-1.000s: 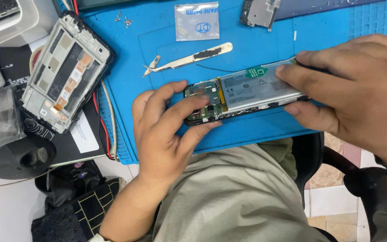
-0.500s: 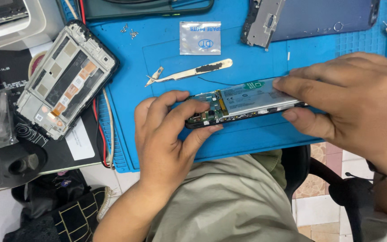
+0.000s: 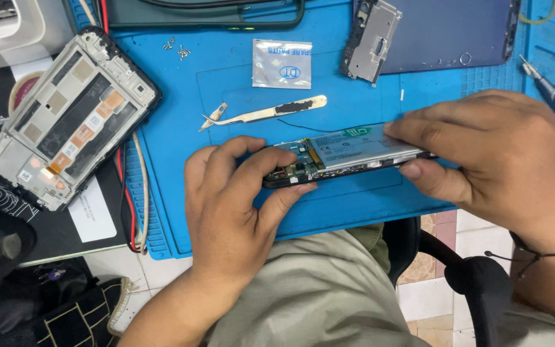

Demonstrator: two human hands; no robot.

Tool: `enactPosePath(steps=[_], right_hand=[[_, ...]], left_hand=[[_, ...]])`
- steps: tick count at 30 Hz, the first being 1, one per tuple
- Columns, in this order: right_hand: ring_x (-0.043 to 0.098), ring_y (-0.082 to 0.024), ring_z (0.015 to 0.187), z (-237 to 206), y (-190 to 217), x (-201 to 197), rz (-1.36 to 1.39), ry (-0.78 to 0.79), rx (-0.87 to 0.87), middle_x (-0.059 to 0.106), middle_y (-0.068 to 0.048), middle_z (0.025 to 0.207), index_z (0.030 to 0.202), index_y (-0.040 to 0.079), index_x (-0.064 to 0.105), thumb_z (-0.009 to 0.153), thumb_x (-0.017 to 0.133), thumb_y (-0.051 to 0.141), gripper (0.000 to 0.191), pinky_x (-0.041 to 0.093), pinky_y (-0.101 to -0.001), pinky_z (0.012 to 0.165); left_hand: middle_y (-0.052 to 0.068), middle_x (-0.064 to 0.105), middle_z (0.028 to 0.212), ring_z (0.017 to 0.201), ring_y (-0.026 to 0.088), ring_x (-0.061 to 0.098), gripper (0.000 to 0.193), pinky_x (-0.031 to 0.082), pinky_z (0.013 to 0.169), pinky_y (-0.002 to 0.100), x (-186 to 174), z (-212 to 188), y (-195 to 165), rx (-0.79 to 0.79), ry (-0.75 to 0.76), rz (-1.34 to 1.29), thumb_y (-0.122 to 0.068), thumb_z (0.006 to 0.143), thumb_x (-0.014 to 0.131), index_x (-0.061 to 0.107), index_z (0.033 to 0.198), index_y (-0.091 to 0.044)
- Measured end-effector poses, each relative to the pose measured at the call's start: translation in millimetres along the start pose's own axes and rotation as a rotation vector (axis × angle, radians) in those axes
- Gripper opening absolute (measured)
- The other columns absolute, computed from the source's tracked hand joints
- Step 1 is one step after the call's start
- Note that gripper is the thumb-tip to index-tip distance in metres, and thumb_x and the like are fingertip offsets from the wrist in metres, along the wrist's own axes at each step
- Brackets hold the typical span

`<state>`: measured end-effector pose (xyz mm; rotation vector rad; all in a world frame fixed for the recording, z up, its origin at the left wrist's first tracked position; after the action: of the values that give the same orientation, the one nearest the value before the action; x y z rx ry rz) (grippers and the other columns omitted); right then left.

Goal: The person works at a repair bench on a disassembled smartphone. They peel adhesive and flex cables from the phone frame, remove the old battery, seat a new replacement battery into the phone body, press it into place, and reattach the back cover, pressing along the edges to close the phone.

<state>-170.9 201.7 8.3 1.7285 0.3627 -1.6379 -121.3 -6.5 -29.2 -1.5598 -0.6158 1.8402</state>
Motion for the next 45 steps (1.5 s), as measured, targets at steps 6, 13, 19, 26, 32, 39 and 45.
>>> enactPosePath(steps=[6, 13, 19, 26, 32, 39, 45], right_hand=[[0.069, -0.032, 0.086, 2, -3, 1, 0.045, 0.038, 0.026, 0.074, -0.011, 0.104, 0.109, 0.007, 0.076, 0.085, 0.071, 0.033, 0.035, 0.053, -0.0419, 0.076], [0.069, -0.032, 0.089, 5, -3, -1, 0.033, 0.058, 0.026, 0.074, -0.01, 0.106, 0.11, 0.009, 0.075, 0.089, 0.068, 0.033, 0.033, 0.053, -0.0418, 0.078], [0.069, -0.03, 0.091, 7, -8, 0, 0.054, 0.105, 0.062, 0.073, -0.009, 0.106, 0.112, 0.011, 0.075, 0.09, 0.067, 0.039, 0.036, 0.053, -0.0414, 0.079], [0.069, -0.03, 0.092, 8, -13, 3, 0.063, 0.152, 0.083, 0.073, -0.01, 0.107, 0.112, 0.011, 0.075, 0.091, 0.065, 0.043, 0.04, 0.054, -0.0416, 0.08], [0.07, -0.033, 0.097, 16, -5, -3, 0.091, 0.126, 0.086, 0.071, -0.014, 0.103, 0.109, 0.005, 0.075, 0.086, 0.068, 0.038, 0.04, 0.054, -0.044, 0.085], [0.071, -0.022, 0.089, 19, -2, -15, 0.522, 0.017, 0.263, 0.072, -0.009, 0.094, 0.096, 0.003, 0.071, 0.083, 0.078, 0.01, 0.016, 0.057, -0.0351, 0.082], [0.068, -0.02, 0.084, 31, -1, -8, 0.562, 0.143, 0.337, 0.074, -0.006, 0.089, 0.092, 0.004, 0.074, 0.082, 0.08, 0.012, 0.014, 0.055, -0.031, 0.071]], left_hand=[[0.007, 0.064, 0.119, 0.113, 0.031, 0.053, 0.036, 0.044, 0.098, 0.041, 0, 0, 0, -0.001, 0.013, -0.006, -0.032, 0.085, 0.086, 0.073, 0.114, -0.016], [0.009, 0.061, 0.114, 0.111, 0.033, 0.049, 0.037, 0.04, 0.098, 0.043, 3, 1, 2, -0.024, 0.028, -0.001, -0.034, 0.085, 0.085, 0.073, 0.116, -0.017], [0.009, 0.06, 0.114, 0.111, 0.033, 0.049, 0.039, 0.04, 0.097, 0.044, 4, 3, 6, -0.051, 0.063, -0.013, -0.036, 0.082, 0.084, 0.074, 0.115, -0.018], [0.01, 0.059, 0.118, 0.115, 0.035, 0.047, 0.043, 0.039, 0.1, 0.046, 7, 4, 10, -0.084, 0.084, -0.001, -0.04, 0.075, 0.086, 0.076, 0.111, -0.019], [0.01, 0.059, 0.117, 0.114, 0.033, 0.047, 0.044, 0.039, 0.098, 0.045, 14, 1, 16, -0.111, 0.125, 0.02, -0.046, 0.07, 0.084, 0.077, 0.107, -0.023], [0.01, 0.06, 0.115, 0.113, 0.032, 0.047, 0.045, 0.038, 0.099, 0.045, 14, 1, 17, -0.101, 0.115, 0.009, -0.048, 0.07, 0.083, 0.077, 0.107, -0.023], [0.009, 0.06, 0.115, 0.111, 0.031, 0.048, 0.044, 0.039, 0.097, 0.044, 13, 1, 16, -0.114, 0.075, -0.011, -0.049, 0.07, 0.081, 0.077, 0.106, -0.023]])
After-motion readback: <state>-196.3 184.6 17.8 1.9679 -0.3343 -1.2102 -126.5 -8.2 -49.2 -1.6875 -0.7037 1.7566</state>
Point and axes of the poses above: each hand's wrist, its own z-axis towards the middle knuckle, its own x-axis out of the palm, y = z × x, the point moved 8 cm from there along z, towards the middle knuckle
